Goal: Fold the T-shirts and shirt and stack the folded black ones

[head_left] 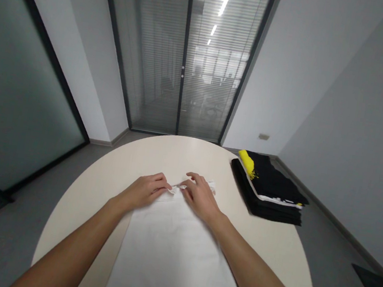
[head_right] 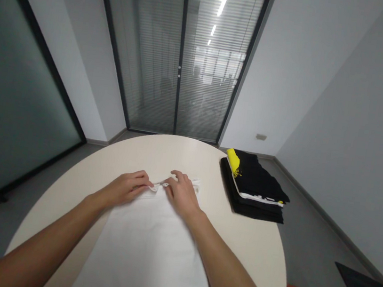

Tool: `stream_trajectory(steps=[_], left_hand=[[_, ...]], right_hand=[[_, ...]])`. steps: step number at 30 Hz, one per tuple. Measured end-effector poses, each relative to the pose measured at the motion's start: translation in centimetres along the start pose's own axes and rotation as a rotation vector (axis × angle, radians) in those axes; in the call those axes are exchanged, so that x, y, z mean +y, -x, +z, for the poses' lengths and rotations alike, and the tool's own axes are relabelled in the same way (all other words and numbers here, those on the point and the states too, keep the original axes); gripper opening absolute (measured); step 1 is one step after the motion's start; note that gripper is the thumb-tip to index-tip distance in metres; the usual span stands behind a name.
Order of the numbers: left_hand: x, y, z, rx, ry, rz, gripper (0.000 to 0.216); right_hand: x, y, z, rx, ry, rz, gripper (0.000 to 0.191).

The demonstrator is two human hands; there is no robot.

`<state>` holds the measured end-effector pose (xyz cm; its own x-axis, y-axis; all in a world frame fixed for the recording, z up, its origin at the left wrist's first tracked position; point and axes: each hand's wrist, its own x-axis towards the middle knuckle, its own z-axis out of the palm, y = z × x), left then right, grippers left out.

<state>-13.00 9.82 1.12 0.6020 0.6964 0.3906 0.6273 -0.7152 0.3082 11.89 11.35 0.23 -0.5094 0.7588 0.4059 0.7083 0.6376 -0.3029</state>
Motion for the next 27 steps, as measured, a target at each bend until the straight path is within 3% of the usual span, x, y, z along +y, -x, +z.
stream_trajectory(steps=[10,14,19,24,27], left_hand=[[-1.1,0.3,0.5,0.083,-0.106,-0.187,0.038],[-1.5,0.7,0.5,0.033,-0.188,-0.123,0.044],[-0.6,0.2,0.1,-0.058,-0.17,0.008,0.023],[-0.3,-0.2,0.0,0.077,-0.089,-0.163,0.032],[-0.5,0.0,0.3,0.046,-0.048,-0.184,0.034]], right_hand=[[1.1,0.4,0.3,-0.012,0.035,0.071,0.037],[1.3,-0.2,0.1,-0.092,0.055,0.035,0.043],[0.9,-2.3,-1.4,-0.278,0.066,-0.018,0.021],[0.7,-3.4,-3.3,-0.346,-0.073,-0.006,0.024],[0.8,-3.4,-3.5,-0.44,-0.125,-0.035,0.031]])
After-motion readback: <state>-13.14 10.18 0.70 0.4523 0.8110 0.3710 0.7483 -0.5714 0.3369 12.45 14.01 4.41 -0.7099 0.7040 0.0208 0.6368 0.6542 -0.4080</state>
